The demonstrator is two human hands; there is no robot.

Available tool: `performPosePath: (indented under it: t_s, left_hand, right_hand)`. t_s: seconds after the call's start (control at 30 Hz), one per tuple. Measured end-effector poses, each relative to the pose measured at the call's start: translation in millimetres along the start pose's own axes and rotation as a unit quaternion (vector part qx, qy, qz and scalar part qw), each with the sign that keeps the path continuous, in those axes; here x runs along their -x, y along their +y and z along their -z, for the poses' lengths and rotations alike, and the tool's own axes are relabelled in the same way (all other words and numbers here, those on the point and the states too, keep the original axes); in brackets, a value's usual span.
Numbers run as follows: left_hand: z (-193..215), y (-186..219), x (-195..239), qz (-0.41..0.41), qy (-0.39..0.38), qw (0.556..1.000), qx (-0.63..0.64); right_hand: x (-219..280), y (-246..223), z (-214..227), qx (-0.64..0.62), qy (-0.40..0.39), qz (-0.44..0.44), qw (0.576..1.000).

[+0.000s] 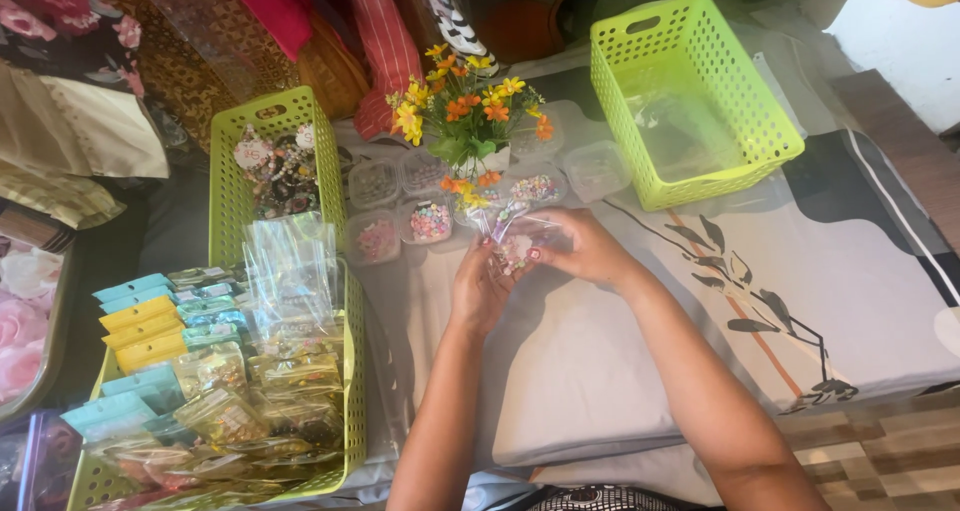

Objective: The recorder is picking up various beaded bracelets and small items from organizers and placing them into individual plastic pouches.

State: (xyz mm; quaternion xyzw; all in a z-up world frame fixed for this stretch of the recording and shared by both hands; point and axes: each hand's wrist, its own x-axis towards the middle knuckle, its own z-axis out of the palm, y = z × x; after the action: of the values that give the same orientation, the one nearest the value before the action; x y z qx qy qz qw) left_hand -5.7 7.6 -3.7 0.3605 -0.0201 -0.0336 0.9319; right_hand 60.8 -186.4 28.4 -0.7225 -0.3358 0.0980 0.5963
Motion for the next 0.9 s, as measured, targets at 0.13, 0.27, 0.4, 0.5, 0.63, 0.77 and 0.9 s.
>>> performPosePath:
  t_s: [0.13,0.27,0.4,0.5,0.63,0.77,0.9]
  left_hand:
    - [2.3,-1.6,-2.0,0.017,-0.001,1.000,-0.025]
    - [6.6,-2.9,-4.0,-0.013,0.027,1.000,0.008]
    - [1.4,-4.0,-3.8,0.000,0.039,0.999,-0.010]
    - [-9.8,-0.9,0.1,0.012,0.042,0.990,-0.133]
    - [-4.0,-7.1,-3.6,-0.023,0.004,0.990,-0.136]
    - [-9.1,-5.0,-4.1,-0.038,0.047,0.996,-0.060]
    - [-2.4,-6.2,-5.2,-0.034,0.064,0.997,-0.037]
  right_hand:
    - [-1.2,8.5,-1.8,-0.036,-0.024,0.048,0.998]
    - [-2.8,1.8,-0.7,0.064,0.062,0.088,0.992]
    - [-3.5,-6.9,0.8,0.077,0.031,0.103,0.991]
    - [-2.3,-8.6,-1.4,0.172,0.065,0.119,0.976]
    - [-4.0,-12.0,-0.3,0.136,0.011,0.137,0.981]
    - [-2.4,8.6,-1.0,0.170,0.084,0.129,0.973]
    - [-1.3,1.7,3.5,0.223,0.154,0.120,0.955]
